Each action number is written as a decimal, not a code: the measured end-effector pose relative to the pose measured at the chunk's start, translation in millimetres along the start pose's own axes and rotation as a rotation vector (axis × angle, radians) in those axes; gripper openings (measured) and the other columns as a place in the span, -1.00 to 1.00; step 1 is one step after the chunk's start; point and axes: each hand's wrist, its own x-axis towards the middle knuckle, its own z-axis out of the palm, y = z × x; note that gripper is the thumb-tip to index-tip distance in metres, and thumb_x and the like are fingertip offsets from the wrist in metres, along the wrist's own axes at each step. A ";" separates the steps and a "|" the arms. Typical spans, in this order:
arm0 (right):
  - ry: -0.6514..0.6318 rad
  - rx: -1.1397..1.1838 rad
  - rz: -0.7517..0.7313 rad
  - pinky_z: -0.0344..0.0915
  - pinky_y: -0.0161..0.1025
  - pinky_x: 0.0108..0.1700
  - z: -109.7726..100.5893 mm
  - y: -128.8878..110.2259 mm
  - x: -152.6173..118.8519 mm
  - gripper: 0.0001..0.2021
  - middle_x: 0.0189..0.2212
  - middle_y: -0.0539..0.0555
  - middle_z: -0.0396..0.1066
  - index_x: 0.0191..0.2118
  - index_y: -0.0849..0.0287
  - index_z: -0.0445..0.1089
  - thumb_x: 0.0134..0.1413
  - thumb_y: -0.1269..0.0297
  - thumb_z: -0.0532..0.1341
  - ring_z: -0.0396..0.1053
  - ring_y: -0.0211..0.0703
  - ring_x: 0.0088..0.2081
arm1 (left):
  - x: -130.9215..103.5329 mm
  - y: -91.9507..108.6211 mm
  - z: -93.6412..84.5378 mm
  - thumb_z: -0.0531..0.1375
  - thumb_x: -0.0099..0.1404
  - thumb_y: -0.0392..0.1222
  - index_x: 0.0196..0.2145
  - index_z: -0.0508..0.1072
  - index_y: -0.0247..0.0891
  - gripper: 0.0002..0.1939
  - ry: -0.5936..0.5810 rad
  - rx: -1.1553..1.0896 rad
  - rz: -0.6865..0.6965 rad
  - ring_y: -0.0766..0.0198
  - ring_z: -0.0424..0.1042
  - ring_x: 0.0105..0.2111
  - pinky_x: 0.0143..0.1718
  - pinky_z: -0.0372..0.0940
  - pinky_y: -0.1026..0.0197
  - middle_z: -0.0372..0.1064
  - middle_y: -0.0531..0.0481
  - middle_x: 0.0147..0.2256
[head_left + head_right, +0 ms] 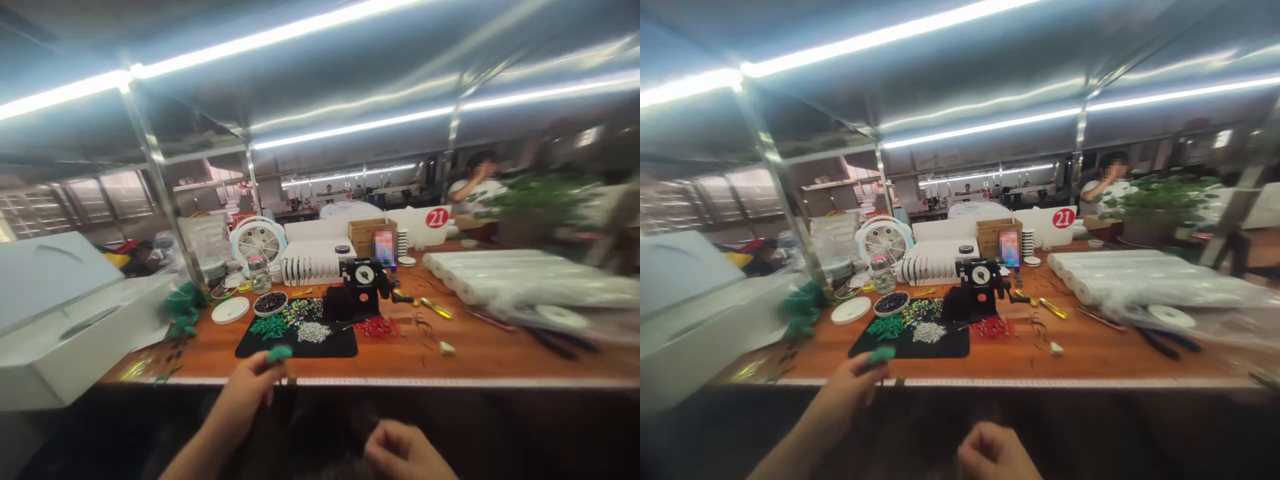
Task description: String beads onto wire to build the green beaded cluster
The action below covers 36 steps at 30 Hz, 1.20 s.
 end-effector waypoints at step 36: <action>0.122 0.131 -0.057 0.19 -0.39 -0.54 12.7 -28.3 -3.0 -0.71 -0.65 0.05 0.40 -0.55 0.28 0.36 -0.09 0.12 0.27 0.28 -0.29 -0.60 | -64.3 -31.0 98.5 0.36 -0.02 -0.08 -0.53 0.33 -0.30 -0.70 -0.359 -0.700 -0.210 0.35 0.24 -0.58 -0.50 0.14 0.31 0.26 0.08 -0.60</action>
